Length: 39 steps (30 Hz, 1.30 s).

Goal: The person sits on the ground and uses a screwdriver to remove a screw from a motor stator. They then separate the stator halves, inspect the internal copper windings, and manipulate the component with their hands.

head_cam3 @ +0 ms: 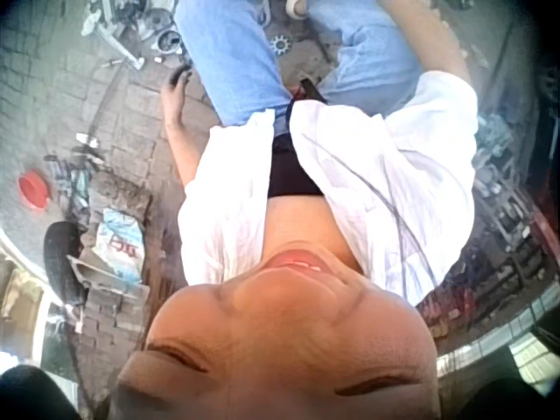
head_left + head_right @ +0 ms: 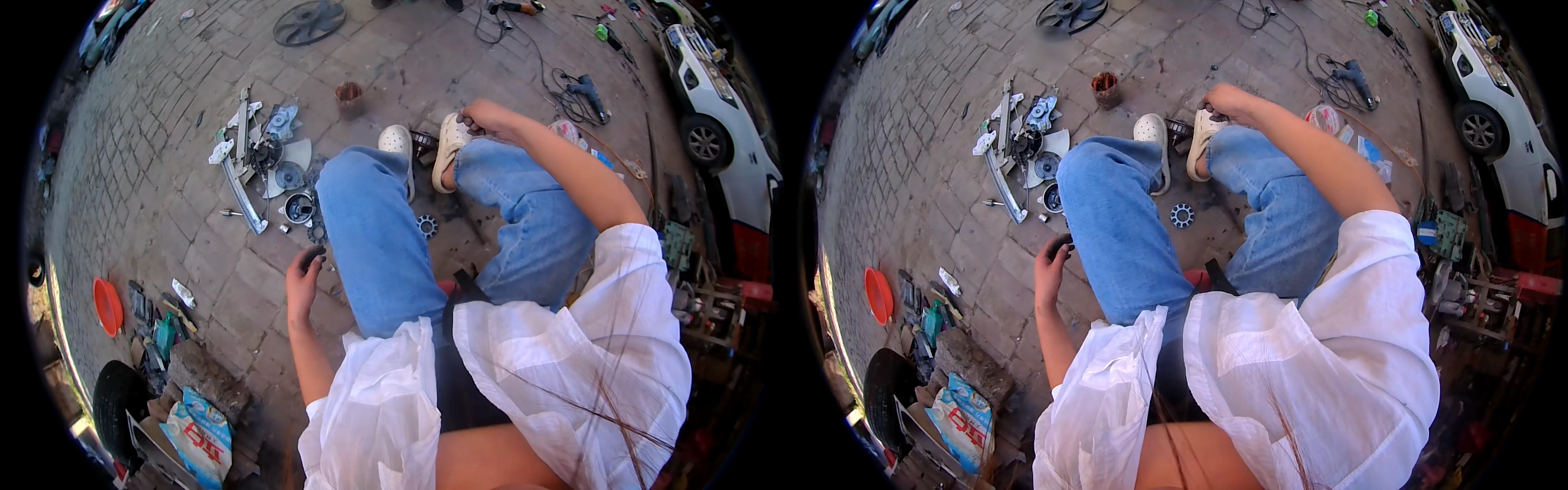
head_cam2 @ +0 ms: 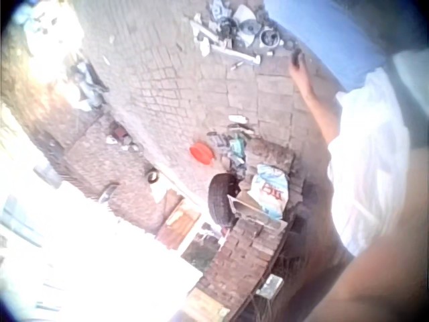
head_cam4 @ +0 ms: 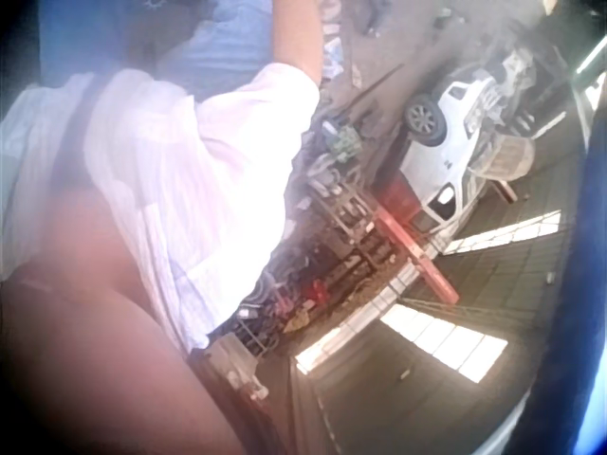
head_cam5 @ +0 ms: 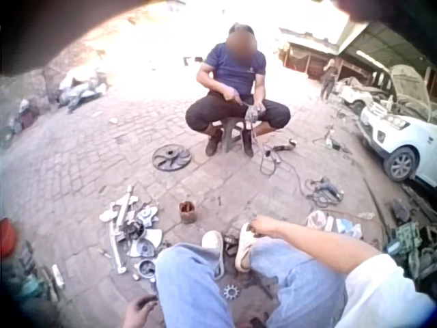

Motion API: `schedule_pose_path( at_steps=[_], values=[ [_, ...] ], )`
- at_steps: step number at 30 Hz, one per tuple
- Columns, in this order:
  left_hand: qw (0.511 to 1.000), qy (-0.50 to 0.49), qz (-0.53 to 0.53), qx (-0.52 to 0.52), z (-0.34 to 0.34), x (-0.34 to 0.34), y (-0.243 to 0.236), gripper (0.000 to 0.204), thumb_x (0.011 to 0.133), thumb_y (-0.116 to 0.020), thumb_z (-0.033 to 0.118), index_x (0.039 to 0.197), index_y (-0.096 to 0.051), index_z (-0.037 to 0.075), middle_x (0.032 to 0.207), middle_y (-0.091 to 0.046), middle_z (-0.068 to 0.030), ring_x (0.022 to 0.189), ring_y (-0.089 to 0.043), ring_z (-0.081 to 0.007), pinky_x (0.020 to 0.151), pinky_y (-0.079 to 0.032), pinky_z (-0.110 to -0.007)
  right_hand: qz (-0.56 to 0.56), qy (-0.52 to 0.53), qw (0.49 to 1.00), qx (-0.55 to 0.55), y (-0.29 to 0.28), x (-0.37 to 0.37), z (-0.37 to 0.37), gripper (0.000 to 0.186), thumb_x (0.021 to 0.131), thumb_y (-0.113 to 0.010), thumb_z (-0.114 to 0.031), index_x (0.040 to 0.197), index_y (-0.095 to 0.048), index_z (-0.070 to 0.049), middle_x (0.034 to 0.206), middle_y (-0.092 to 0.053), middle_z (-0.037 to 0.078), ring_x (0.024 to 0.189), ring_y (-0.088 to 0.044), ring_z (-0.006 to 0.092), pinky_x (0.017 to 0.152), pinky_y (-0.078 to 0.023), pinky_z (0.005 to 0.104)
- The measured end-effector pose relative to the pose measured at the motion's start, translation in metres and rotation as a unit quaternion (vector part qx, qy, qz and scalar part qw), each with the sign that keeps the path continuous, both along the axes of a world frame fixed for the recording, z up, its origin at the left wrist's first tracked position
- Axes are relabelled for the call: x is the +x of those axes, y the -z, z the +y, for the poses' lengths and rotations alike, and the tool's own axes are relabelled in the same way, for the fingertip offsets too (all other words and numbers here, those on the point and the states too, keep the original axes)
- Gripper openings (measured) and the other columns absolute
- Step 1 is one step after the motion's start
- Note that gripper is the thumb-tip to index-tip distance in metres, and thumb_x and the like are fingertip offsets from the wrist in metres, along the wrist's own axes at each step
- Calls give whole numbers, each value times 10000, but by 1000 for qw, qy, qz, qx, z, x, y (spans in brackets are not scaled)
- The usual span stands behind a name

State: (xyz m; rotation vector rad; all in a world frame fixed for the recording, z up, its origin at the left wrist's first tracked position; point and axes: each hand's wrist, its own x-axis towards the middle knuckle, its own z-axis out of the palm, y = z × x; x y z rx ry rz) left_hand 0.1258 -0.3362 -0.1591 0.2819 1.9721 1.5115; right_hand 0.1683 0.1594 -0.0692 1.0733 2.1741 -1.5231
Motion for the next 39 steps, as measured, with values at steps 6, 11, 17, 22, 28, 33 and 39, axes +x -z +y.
schedule_pose_path(
  at_steps=[6,11,17,22,28,33,39],
  values=[
    [1000,7,-4,22,34,-10,-10,290,933,-566,63,1200,-587,-47,1110,-656,-113,1009,-612,-170,893,-486,-298,72,154,976,-133,4,-3,14,187,966,-479,-112,886,-605,1,753,-521,24,631,-486,116,599,-492,268],
    [1000,4,9,29,47,-17,-12,291,935,-548,38,1206,-575,-63,1112,-651,-122,1013,-611,-178,898,-486,-304,114,106,978,-139,-31,-17,7,196,971,-482,-126,828,-561,-18,755,-537,15,650,-505,117,601,-483,269],
    [999,-13,6,38,47,-18,-27,275,931,-546,24,1191,-585,-57,1099,-658,-114,992,-613,-169,880,-483,-293,38,14,997,-66,-43,-7,-7,219,970,-488,-156,888,-623,-5,718,-537,4,621,-509,117,604,-463,277],
    [995,-70,47,44,63,-48,-38,248,936,-530,20,1164,-607,-39,1078,-660,-108,968,-621,-165,859,-488,-282,33,-53,994,-85,-21,14,2,224,936,-501,-168,884,-653,-12,729,-575,23,621,-538,125,551,-416,291],
    [978,-25,182,94,158,-90,-110,232,927,-544,53,1128,-611,-41,1028,-663,-108,938,-623,-161,854,-482,-281,43,-72,994,-76,-32,-4,-13,302,986,-470,-242,1033,-635,5,866,-588,26,755,-564,128,640,-438,281],
    [932,261,251,0,270,-105,-122,251,865,-617,124,1081,-652,1,985,-676,-145,859,-653,-234,774,-506,-323,110,-42,986,-115,-8,0,5,270,986,-469,-170,904,-625,34,806,-632,74,693,-604,152,662,-494,308],
    [750,532,323,-225,330,-176,-41,416,770,-668,251,1094,-655,-10,1052,-663,-222,1000,-624,-376,874,-492,-429,108,-16,989,-101,-31,-22,31,271,975,-520,-218,1061,-630,14,913,-624,43,827,-579,130,748,-470,276]
  ],
)
